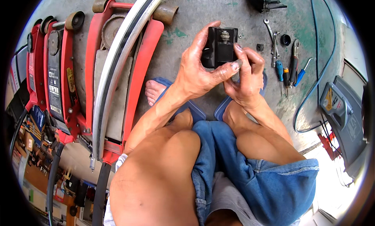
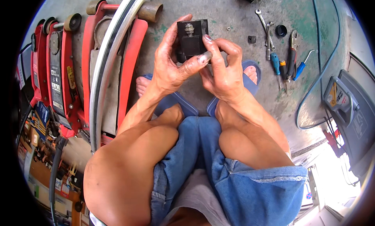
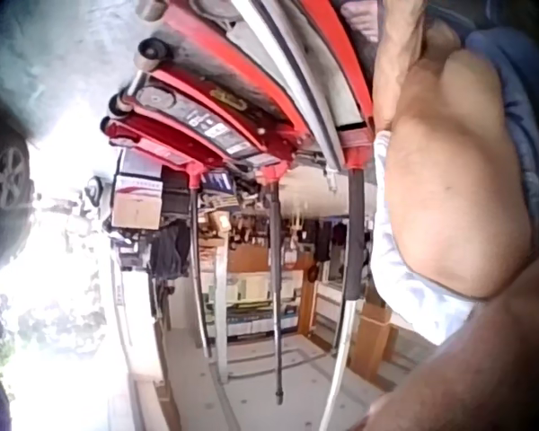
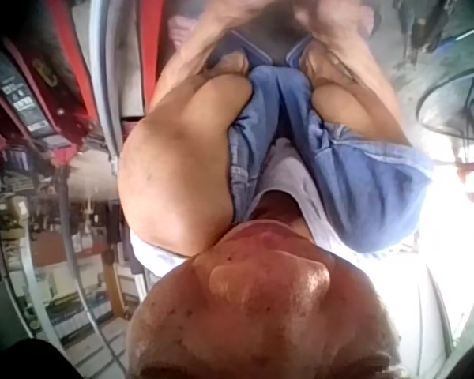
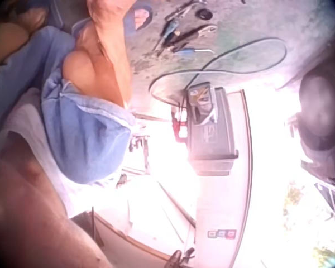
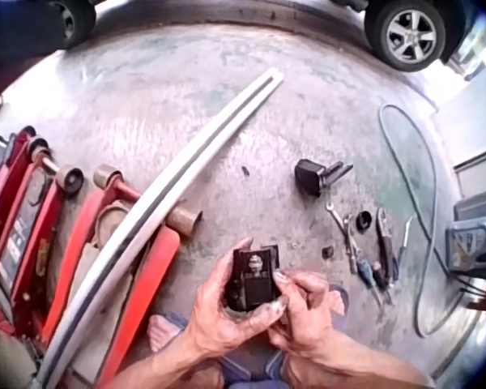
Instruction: The person disassembles a small mechanical component using a socket wrench and a small wrench, removing bolts and a spring from the housing.
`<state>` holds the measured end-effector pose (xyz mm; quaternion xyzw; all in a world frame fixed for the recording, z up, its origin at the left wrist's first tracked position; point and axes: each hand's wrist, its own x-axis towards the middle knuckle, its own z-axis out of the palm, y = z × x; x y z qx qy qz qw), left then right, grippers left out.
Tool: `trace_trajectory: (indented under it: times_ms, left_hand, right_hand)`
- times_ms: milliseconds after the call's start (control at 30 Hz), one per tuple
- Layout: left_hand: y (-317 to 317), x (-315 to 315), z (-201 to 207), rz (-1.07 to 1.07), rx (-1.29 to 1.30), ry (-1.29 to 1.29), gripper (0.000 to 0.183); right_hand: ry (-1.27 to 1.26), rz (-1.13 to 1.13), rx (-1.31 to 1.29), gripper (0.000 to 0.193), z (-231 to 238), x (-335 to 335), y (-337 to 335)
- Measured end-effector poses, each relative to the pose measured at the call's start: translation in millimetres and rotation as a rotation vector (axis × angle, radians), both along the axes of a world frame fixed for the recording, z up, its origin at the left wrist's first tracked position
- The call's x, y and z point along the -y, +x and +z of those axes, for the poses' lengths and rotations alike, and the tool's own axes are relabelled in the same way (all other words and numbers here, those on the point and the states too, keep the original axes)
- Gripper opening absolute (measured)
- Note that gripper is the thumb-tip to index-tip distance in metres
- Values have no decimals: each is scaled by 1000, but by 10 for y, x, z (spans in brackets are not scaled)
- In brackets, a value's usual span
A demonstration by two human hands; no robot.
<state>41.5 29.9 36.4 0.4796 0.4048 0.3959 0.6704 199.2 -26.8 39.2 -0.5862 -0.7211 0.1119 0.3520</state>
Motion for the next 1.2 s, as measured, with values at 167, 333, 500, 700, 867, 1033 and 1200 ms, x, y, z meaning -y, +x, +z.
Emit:
trace_trajectory:
  times_ms: [167,333,500,700,867,1033,1200]
  left_hand:
    - [-114,-25,-111,11,51,-80,98]
    - [-222,-83,-180,17,123,-176,89]
    - [-273,-199,-288,6,225,-197,75]
    - [-411,-215,-359,-180,226,-272,66]
    - [-401,-160,-326,-290,282,-443,61]
    - [-575,-95,-286,-255,251,-628,54]
    - [-597,-24,-374,-242,222,-605,62]
  right_hand:
    - [-70,150,-40,79,35,-51,-4]
    - [-63,214,-59,68,-37,-68,-31]
    - [-70,271,-75,58,90,-167,-57]
    - [-139,266,-73,45,302,-164,-62]
    - [-156,-76,-120,30,333,-71,153]
    - [-282,-383,-128,22,54,-130,286]
    - [-523,-324,28,23,-412,-303,655]
